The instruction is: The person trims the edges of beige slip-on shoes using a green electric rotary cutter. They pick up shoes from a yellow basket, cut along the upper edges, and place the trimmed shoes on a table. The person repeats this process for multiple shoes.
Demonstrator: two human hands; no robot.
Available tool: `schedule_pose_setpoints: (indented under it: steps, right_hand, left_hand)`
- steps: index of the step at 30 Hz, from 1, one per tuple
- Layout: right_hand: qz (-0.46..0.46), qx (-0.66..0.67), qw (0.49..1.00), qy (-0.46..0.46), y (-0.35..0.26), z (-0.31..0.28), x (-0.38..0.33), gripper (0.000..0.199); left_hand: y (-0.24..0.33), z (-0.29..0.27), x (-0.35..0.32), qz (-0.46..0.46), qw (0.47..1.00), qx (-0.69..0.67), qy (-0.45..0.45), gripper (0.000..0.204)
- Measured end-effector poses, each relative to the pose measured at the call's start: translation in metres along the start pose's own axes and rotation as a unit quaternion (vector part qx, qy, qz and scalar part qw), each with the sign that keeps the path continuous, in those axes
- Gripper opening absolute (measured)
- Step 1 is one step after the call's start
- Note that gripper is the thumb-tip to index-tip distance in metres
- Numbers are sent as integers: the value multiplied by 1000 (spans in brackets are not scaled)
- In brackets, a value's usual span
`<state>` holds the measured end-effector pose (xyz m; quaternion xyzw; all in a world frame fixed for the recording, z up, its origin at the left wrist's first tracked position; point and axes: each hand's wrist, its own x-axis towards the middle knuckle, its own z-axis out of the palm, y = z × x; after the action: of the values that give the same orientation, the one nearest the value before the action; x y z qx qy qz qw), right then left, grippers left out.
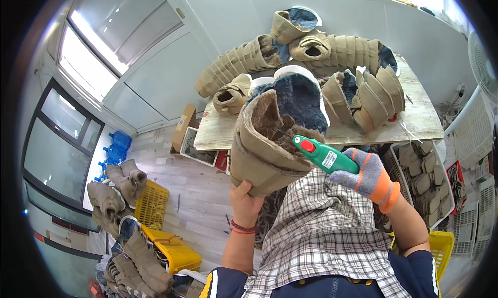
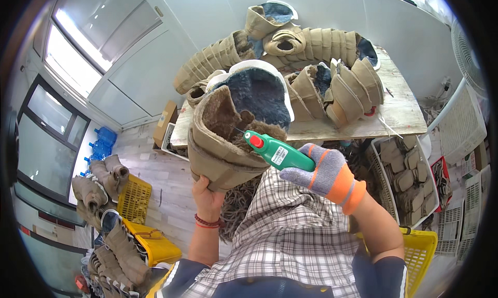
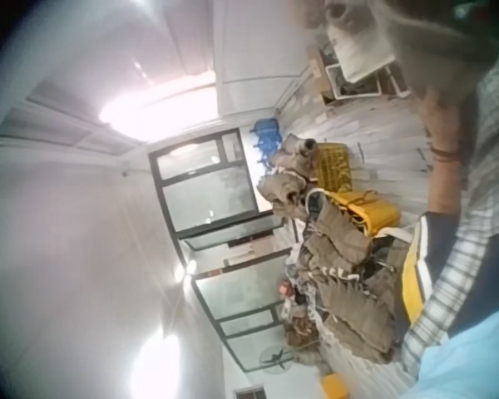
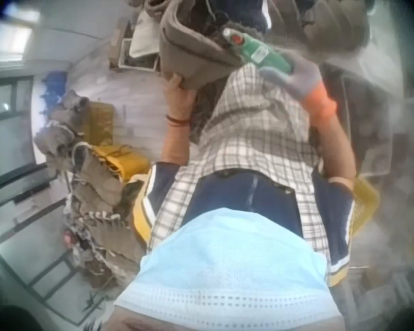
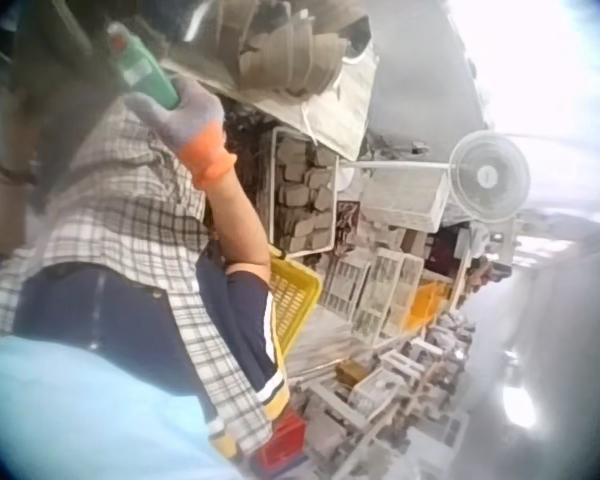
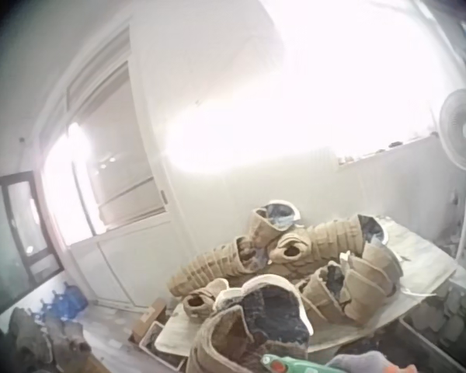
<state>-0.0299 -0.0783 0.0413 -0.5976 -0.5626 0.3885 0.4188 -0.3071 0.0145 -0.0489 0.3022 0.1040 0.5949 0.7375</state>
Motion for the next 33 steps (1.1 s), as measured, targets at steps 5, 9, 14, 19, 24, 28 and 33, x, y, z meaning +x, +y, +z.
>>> schedule_pose_setpoints:
  steps: [5,9,14,19,24,28,33]
  right_hand:
    - [-28,79,996,14,5,-3,4,49]
    - [-39,42,998,23,8,-7,9,48]
    - [-3,88,994,58,19,-7,7,45]
    - [36,142,985,86,19,-8,-1,37]
    - [68,148,985,58,19,-5,-4,35]
    - [80,143,986,41,14,-4,-3,35]
    - [128,153,979,29,10,-4,-4,35]
  left_hand:
    - [-1,-4,-2,0,999,49,-15,60]
    - [-1,-6,-5,1,998,67,-17,61]
    - [-4,0,-16,66,972,227,-12,50]
    - [1,9,-24,128,857,499,-31,21]
    - [-3,-1,-26,184,726,651,-119,22]
    - [-10,-20,-26,229,624,735,-134,24]
    - [-16,-7,-29,270,564,766,-150,35]
